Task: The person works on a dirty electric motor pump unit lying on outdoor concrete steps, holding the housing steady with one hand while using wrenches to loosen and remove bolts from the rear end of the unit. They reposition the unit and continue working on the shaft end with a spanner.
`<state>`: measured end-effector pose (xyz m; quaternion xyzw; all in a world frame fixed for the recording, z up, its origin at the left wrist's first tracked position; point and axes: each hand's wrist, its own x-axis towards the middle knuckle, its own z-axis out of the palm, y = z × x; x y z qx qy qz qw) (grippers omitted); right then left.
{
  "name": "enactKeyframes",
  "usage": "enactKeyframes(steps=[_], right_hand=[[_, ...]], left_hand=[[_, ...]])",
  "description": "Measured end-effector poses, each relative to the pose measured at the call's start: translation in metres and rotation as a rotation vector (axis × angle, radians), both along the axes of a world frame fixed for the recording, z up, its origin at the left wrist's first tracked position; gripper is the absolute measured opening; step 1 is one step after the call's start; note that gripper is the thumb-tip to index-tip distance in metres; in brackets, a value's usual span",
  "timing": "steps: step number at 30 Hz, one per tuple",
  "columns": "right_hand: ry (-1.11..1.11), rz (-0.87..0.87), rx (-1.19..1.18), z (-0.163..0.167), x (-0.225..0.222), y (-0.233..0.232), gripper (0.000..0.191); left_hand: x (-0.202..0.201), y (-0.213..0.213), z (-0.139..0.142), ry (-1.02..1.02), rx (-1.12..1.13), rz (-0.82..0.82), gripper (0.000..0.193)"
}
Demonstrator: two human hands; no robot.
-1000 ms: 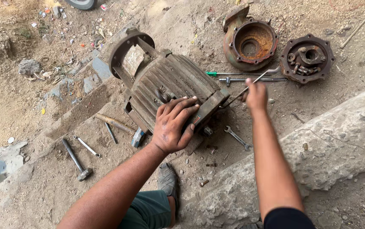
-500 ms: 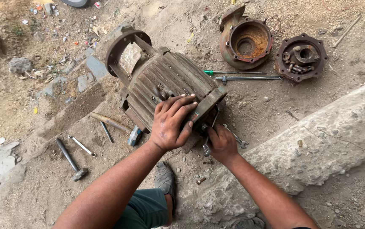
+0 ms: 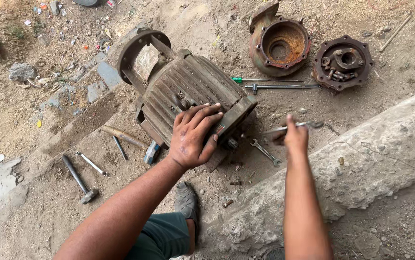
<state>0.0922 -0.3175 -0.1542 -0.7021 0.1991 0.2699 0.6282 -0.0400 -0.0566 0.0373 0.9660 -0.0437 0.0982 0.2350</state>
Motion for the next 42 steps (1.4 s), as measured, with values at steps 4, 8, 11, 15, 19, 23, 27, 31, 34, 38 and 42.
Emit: enactKeyframes(steps=[4,8,11,15,19,23,27,31,34,38,42], right_hand=[[0.261,-0.024,0.087,-0.022,0.065,0.006,0.035],[0.358,0.067,0.146,-0.029,0.092,0.021,0.033],[0.38,0.047,0.099,-0.028,0.104,0.026,0.032],[0.381,0.023,0.038,-0.024,0.115,0.034,0.031],[0.401,0.055,0.007,-0.023,0.116,0.04,0.032],[0.404,0.021,0.004,-0.026,0.111,0.044,0.034],[0.354,-0.029,0.042,-0.025,0.113,0.049,0.035],[0.08,-0.058,0.082,-0.011,0.098,0.046,0.034],[-0.578,0.189,0.019,0.005,0.032,0.043,0.05],[-1.176,0.657,-0.43,0.01,-0.083,0.046,0.027],[-1.385,0.658,-0.309,-0.002,-0.11,0.05,0.046]], left_hand=[[0.0,0.001,0.001,0.002,-0.019,-0.003,0.052],[0.0,0.001,-0.001,0.003,-0.013,0.002,0.051],[0.0,0.001,-0.004,0.021,-0.006,0.005,0.051],[-0.001,0.002,-0.009,0.021,0.02,0.004,0.051],[-0.001,0.003,-0.013,0.041,0.021,0.004,0.052],[-0.002,0.004,-0.013,0.048,0.016,-0.001,0.053],[-0.002,0.003,-0.012,0.054,0.009,0.004,0.053],[-0.002,0.004,-0.01,0.066,0.016,-0.003,0.054],[-0.001,0.003,-0.009,0.06,0.007,0.0,0.055],[-0.001,0.002,-0.007,0.05,0.012,0.004,0.054],[-0.002,0.003,-0.005,0.051,0.002,-0.007,0.054]])
